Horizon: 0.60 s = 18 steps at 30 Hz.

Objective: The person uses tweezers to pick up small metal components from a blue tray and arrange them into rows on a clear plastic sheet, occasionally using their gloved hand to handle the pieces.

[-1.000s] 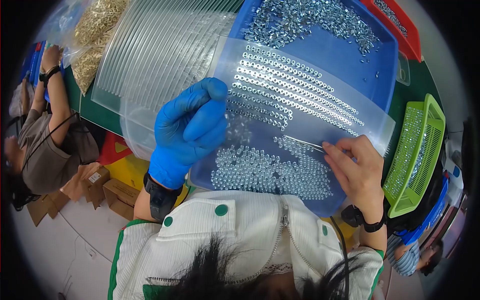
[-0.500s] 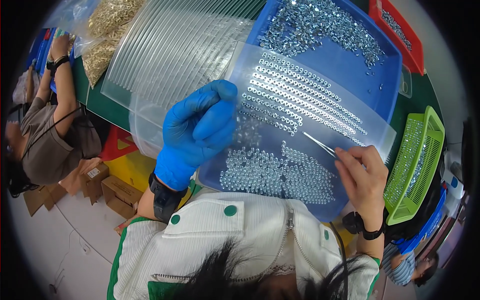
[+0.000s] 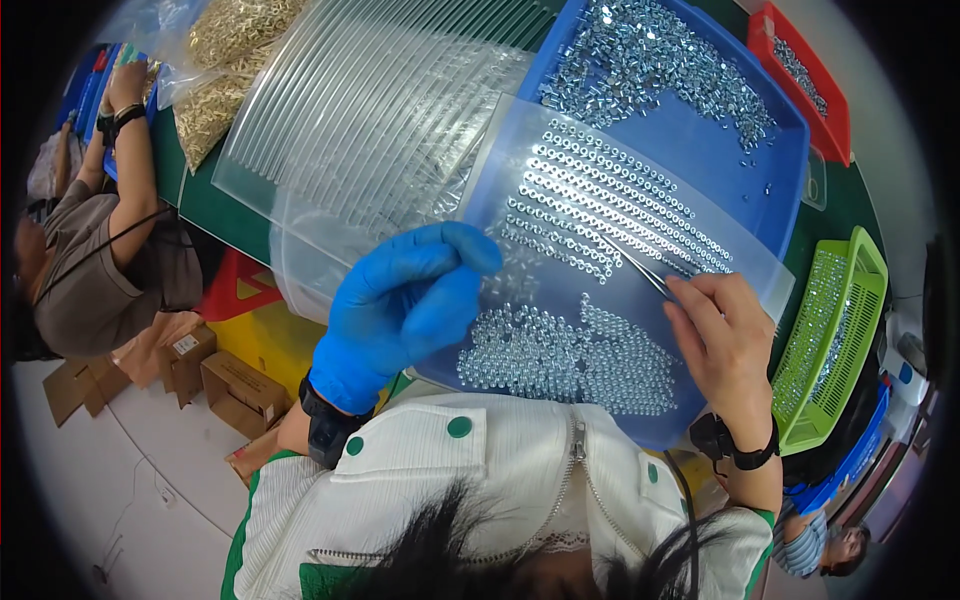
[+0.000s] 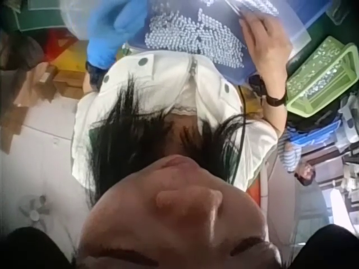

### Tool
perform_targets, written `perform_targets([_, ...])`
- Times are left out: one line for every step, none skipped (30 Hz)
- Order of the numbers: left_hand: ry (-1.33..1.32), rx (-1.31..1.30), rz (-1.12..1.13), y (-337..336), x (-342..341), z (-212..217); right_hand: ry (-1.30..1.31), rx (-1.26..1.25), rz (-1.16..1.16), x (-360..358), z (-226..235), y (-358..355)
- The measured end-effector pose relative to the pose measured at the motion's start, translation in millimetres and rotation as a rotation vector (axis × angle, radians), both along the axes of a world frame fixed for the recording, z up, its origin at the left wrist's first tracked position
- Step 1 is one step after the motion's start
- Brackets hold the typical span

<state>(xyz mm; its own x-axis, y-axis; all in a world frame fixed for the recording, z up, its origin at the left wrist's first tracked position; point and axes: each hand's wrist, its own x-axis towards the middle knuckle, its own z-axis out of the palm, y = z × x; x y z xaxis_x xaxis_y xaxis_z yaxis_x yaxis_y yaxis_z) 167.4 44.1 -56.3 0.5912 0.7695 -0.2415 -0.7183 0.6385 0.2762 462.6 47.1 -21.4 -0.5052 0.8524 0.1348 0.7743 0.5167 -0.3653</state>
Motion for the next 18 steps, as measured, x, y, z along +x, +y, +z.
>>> perform_targets([-0.001, 0.0, 0.003, -2.0, 0.8, -1.0, -0.001, 0.0, 0.003, -1.7, -0.1, 1.5])
perform_targets([-0.006, 0.006, -0.001, -4.5, 1.1, -3.9, -0.003, -0.008, 0.009, -3.6, 0.4, 2.5])
perform_targets([-0.012, 0.011, -0.005, -6.6, 0.7, -7.9, -0.006, -0.018, 0.015, -5.6, 0.9, 3.4])
perform_targets([-0.012, 0.019, -0.011, -7.7, 1.3, -9.4, -0.002, -0.024, 0.019, -5.6, 1.5, 3.3])
perform_targets([-0.008, 0.02, -0.009, -7.8, 1.6, -11.2, 0.002, -0.023, 0.021, -5.5, 1.7, 3.1])
perform_targets([-0.058, 0.02, -0.003, -7.8, 1.8, -13.3, 0.001, -0.023, 0.022, -5.2, 1.8, 2.7])
perform_targets([-0.108, 0.02, 0.003, -7.5, 1.9, -15.2, 0.0, -0.024, 0.023, -4.9, 1.6, 2.5])
perform_targets([-0.158, 0.019, 0.009, -7.1, 1.9, -16.4, -0.002, -0.024, 0.023, -4.5, 1.0, 2.8])
perform_targets([-0.161, 0.015, 0.01, -6.8, 1.1, -18.4, -0.005, -0.029, 0.024, -5.4, 0.7, 3.4])
perform_targets([-0.202, 0.015, 0.011, -6.4, 0.5, -20.4, -0.006, -0.029, 0.03, -6.1, 0.4, 3.9])
perform_targets([-0.243, 0.014, 0.012, -6.0, 0.2, -22.0, -0.008, -0.029, 0.035, -6.5, 0.1, 4.3])
perform_targets([-0.284, 0.015, 0.012, -5.7, 0.2, -23.1, -0.009, -0.028, 0.039, -6.6, 0.0, 4.5])
perform_targets([-0.288, 0.011, 0.009, -5.9, -0.5, -22.7, -0.013, -0.031, 0.037, -7.0, -0.2, 4.6])
perform_targets([-0.238, 0.011, 0.003, -6.3, -2.5, -21.1, -0.007, -0.037, 0.04, -8.1, -0.8, 5.0])
perform_targets([-0.187, 0.012, -0.003, -6.8, -4.3, -19.3, 0.0, -0.042, 0.043, -9.0, -1.2, 5.2])
perform_targets([-0.136, 0.013, -0.009, -6.9, -4.7, -18.6, 0.007, -0.047, 0.046, -9.3, -1.4, 5.1])
perform_targets([-0.137, 0.011, -0.011, -6.7, -4.0, -18.9, 0.006, -0.048, 0.044, -8.9, -1.3, 4.9])
perform_targets([-0.142, 0.014, -0.007, -6.6, -3.1, -19.1, 0.007, -0.047, 0.047, -8.4, -1.0, 4.7])
